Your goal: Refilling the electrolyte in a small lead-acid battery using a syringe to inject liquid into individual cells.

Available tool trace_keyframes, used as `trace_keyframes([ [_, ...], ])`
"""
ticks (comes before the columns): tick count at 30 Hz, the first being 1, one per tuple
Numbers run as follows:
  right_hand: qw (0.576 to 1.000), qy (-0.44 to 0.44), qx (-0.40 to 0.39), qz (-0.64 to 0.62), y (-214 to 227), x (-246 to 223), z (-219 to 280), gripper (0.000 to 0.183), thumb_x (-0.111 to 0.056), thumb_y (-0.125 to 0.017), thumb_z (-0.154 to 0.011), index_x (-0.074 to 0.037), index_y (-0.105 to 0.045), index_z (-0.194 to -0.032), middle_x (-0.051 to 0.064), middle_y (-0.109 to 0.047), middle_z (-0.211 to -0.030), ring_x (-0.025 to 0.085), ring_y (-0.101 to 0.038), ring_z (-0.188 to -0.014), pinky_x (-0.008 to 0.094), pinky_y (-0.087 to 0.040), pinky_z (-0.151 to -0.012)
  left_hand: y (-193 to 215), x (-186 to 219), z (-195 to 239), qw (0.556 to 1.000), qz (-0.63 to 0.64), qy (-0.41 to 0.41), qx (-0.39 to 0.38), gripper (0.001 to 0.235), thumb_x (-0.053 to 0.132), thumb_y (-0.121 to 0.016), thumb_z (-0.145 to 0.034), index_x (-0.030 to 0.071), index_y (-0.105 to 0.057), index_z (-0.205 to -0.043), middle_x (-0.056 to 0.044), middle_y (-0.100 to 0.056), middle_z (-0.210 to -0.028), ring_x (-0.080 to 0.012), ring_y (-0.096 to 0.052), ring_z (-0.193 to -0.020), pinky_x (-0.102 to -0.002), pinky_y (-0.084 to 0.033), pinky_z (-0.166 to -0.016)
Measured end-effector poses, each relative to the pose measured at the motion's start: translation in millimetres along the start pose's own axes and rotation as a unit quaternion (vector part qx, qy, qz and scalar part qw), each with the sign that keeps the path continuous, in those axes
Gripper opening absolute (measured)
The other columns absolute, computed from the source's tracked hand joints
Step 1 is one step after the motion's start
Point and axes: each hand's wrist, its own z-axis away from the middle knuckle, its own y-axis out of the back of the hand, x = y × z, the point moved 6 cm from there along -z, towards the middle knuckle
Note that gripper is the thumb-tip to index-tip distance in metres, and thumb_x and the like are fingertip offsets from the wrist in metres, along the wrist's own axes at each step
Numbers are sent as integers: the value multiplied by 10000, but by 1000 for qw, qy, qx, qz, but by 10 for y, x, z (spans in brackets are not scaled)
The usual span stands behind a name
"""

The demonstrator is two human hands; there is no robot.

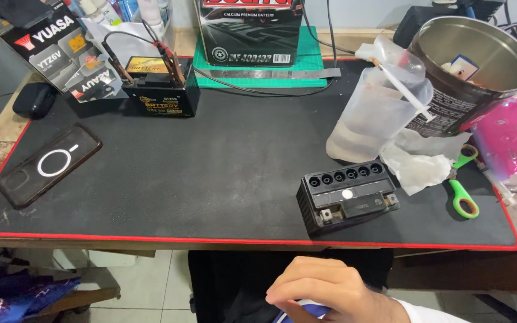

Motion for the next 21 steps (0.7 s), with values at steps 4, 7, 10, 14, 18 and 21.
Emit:
trace_keyframes([
  [4,1000,-12,10,9,-90,7,-40,143,66,-699,-927,6,-677,-1055,123,-730,-922,227,-704,-739,292,-616,-661,-20,-100,-120,1000,5,-11,-15,343,40,-731,-1159,-76,-626,-1463,-219,-610,-1245,-334,-591,-1059,-393,-439,-988],
  [7,999,-24,17,19,-152,31,-70,191,74,-716,-911,-1,-670,-1081,118,-736,-942,240,-719,-769,303,-633,-690,-89,-115,-268,999,13,-20,-26,353,45,-738,-1139,-75,-626,-1451,-217,-607,-1237,-331,-589,-1054,-392,-439,-982],
  [10,998,-20,39,46,-193,58,-115,179,68,-704,-911,-12,-675,-1068,118,-745,-988,241,-724,-844,297,-643,-751,-169,-138,-391,999,21,-27,-32,364,50,-746,-1119,-74,-626,-1439,-215,-603,-1230,-329,-588,-1049,-391,-439,-975],
  [14,987,-14,92,133,-221,98,-127,101,-2,-683,-926,-22,-698,-1024,133,-728,-1073,300,-722,-942,419,-627,-928,-222,19,-522,998,31,-38,-45,378,57,-755,-1092,-72,-625,-1423,-213,-599,-1220,-325,-586,-1042,-390,-439,-967],
  [18,981,-15,85,176,-278,156,-178,112,-4,-664,-934,-12,-688,-1044,167,-707,-1133,324,-700,-1010,547,-570,-1075,-228,220,-616,996,41,-51,-61,393,64,-765,-1065,-70,-625,-1407,-210,-595,-1210,-322,-583,-1035,-388,-439,-958],
  [21,979,-32,85,184,-331,231,-156,153,6,-690,-923,-36,-694,-1071,149,-698,-1177,312,-697,-1063,547,-542,-1110,-261,240,-666,995,47,-61,-69,404,69,-772,-1045,-69,-625,-1395,-208,-592,-1202,-319,-582,-1030,-387,-439,-952],
])
